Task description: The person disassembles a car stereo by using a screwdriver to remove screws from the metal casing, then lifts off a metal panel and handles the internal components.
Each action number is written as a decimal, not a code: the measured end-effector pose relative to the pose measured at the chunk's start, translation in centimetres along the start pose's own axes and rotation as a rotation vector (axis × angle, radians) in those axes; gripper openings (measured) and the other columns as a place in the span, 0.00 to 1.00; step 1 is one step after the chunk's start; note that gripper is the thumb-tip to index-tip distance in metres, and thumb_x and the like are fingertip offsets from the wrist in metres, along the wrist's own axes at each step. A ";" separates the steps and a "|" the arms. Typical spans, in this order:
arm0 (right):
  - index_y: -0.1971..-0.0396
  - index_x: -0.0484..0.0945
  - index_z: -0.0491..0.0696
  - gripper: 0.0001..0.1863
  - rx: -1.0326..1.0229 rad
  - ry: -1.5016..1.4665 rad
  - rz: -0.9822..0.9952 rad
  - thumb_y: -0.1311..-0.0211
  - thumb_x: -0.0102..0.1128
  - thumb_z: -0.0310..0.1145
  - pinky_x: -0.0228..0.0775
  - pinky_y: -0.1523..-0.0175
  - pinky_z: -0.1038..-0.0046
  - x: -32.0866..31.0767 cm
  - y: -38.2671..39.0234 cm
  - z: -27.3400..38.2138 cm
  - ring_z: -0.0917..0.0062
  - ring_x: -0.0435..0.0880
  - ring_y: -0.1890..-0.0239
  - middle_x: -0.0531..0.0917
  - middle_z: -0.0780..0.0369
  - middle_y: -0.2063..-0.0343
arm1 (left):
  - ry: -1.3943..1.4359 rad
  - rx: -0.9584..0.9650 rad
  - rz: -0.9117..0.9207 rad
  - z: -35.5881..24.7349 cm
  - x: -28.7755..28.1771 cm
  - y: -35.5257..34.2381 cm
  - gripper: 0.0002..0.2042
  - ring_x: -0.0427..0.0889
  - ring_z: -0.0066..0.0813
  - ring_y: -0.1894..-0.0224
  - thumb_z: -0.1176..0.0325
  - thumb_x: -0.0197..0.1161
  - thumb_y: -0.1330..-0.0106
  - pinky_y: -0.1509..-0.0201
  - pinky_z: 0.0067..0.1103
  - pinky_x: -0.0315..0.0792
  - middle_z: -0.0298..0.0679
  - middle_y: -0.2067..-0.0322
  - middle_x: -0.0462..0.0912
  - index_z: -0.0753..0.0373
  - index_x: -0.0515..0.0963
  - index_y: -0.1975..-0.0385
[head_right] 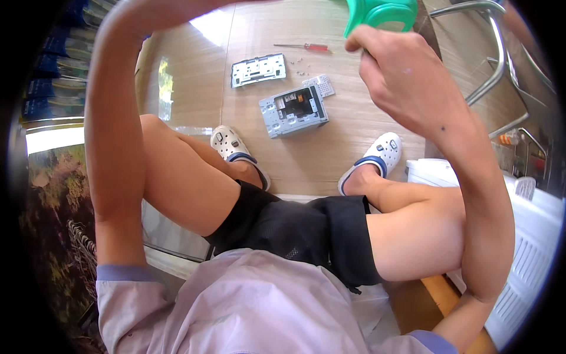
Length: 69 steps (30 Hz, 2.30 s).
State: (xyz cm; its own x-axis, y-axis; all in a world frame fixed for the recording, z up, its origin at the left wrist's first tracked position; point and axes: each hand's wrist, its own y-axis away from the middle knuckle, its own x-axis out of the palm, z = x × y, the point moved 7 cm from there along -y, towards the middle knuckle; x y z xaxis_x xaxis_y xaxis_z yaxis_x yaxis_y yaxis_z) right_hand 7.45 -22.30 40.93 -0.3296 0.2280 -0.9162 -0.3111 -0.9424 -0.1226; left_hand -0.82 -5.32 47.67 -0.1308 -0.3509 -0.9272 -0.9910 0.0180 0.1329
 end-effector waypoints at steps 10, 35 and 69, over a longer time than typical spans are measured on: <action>0.46 0.81 0.45 0.17 0.129 0.235 0.076 0.34 0.63 0.23 0.75 0.59 0.68 0.2 -0.3 4.0 0.64 0.81 0.69 0.85 0.54 0.62 | -0.149 -0.419 0.547 5.5 8.1 -0.5 0.14 0.86 0.45 0.52 0.60 0.60 0.28 0.48 0.35 0.79 0.49 0.60 0.87 0.65 0.81 0.54; 0.66 0.79 0.43 0.09 0.119 0.097 0.201 0.35 0.69 0.32 0.74 0.72 0.67 0.5 4.9 0.2 0.65 0.82 0.73 0.77 0.57 0.75 | -0.446 0.346 0.436 0.3 25.8 4.7 0.06 0.84 0.32 0.61 0.69 0.64 0.40 0.57 0.26 0.71 0.36 0.68 0.84 0.62 0.85 0.67; 0.80 0.83 0.54 0.17 -0.272 -0.936 0.410 0.37 0.72 0.47 0.63 0.82 0.85 -2.9 6.0 5.6 0.85 0.76 0.88 0.79 0.72 0.85 | -0.217 0.085 0.398 5.0 32.3 -2.6 0.16 0.86 0.46 0.56 0.57 0.68 0.42 0.48 0.37 0.74 0.46 0.66 0.89 0.66 0.84 0.65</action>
State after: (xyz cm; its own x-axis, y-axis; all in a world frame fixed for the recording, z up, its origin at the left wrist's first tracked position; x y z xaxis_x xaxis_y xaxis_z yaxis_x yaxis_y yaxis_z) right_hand 1.54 -27.26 44.97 -0.9561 -0.1312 -0.2620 0.1512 -0.9868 -0.0579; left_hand -2.58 -12.01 15.57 -0.4959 -0.0969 -0.8629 -0.8602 0.1910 0.4729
